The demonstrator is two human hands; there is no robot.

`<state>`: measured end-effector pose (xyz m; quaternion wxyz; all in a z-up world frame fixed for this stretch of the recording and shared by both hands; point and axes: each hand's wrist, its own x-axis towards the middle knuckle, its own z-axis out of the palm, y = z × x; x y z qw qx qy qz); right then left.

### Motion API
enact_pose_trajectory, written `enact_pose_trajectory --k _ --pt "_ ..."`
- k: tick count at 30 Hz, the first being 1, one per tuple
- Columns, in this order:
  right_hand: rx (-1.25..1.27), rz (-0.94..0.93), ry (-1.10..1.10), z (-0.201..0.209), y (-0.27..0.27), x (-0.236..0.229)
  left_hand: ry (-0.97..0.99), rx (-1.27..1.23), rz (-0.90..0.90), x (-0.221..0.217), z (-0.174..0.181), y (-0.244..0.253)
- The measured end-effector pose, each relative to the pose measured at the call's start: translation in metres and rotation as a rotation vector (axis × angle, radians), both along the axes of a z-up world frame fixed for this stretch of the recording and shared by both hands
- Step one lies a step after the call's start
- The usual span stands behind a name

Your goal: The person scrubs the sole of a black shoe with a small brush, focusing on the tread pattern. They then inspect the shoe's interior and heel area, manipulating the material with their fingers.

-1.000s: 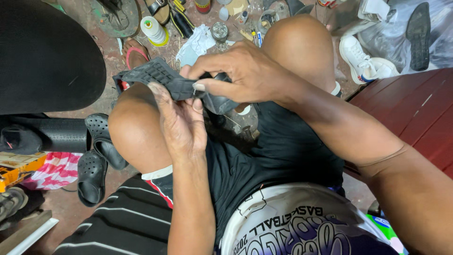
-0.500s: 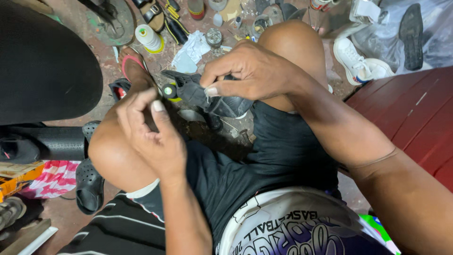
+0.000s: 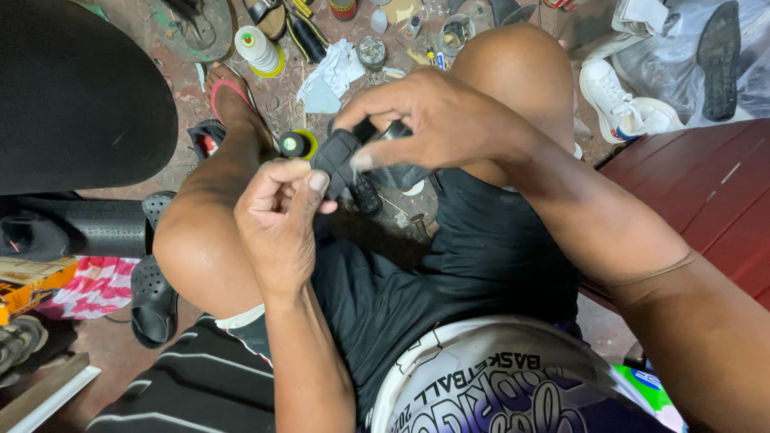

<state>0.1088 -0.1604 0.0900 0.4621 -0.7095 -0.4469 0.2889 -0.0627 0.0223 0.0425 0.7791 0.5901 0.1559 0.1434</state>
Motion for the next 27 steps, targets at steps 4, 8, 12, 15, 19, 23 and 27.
enact_pose_trajectory --k 4,8,12,15,19,23,27 --pt "0.025 0.053 0.121 0.000 -0.003 0.004 0.047 -0.016 -0.062 -0.005 0.004 0.001" --pt "-0.029 0.057 0.104 0.001 -0.006 0.003 0.083 0.023 -0.099 -0.008 0.013 0.001" --pt "-0.011 0.088 0.132 0.002 -0.006 0.003 0.064 0.154 -0.165 -0.006 0.022 0.004" --pt "-0.035 0.098 0.155 0.002 -0.007 0.005 0.062 0.252 -0.199 -0.005 0.028 0.005" --pt "-0.037 0.094 0.142 0.002 -0.005 0.004 0.035 0.346 -0.198 -0.004 0.031 0.003" --pt "-0.005 0.094 0.172 0.003 -0.005 0.003 0.033 0.413 -0.162 -0.003 0.029 -0.002" --pt "-0.021 0.085 0.165 0.004 -0.005 0.003 0.045 0.403 -0.110 -0.003 0.022 -0.007"
